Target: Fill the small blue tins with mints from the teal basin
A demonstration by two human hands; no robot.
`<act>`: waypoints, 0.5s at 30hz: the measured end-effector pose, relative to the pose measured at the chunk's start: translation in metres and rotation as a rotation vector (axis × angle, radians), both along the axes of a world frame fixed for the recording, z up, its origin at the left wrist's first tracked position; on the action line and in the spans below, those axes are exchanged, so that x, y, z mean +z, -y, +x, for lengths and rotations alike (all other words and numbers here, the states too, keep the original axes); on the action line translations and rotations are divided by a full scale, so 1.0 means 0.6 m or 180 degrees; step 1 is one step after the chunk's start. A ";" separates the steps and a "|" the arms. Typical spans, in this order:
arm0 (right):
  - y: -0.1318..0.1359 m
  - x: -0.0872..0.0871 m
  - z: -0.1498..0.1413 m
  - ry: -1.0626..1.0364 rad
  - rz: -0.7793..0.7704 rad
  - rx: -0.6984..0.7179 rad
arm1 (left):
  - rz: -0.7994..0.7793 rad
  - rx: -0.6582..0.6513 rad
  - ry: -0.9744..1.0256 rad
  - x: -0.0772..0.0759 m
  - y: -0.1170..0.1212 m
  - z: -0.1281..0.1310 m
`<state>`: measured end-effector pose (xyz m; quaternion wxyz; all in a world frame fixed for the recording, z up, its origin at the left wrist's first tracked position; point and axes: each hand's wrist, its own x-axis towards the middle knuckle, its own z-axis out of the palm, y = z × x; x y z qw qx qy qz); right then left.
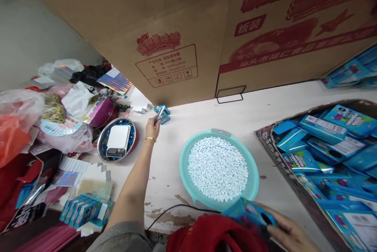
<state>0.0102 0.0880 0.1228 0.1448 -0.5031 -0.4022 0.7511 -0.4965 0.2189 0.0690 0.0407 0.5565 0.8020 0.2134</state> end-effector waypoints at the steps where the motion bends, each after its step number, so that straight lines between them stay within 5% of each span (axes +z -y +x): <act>1: -0.003 -0.012 0.003 0.0096 0.0006 -0.0445 | -0.0081 -0.0263 0.0138 0.003 0.013 0.030; 4: -0.021 -0.047 0.007 0.0046 -0.0158 -0.1924 | -0.0679 -0.1479 0.0668 0.000 0.062 0.142; 7: -0.051 -0.070 0.008 -0.0224 0.0108 -0.2701 | -0.1300 -0.2175 0.0584 -0.022 0.100 0.249; 11: -0.078 -0.078 0.011 -0.0477 0.0161 -0.2692 | -0.1469 -0.1939 -0.0348 -0.064 0.102 0.336; 15: -0.060 -0.081 0.014 -0.0656 -0.0269 -0.2377 | -0.1478 -0.2139 -0.0399 -0.100 0.107 0.379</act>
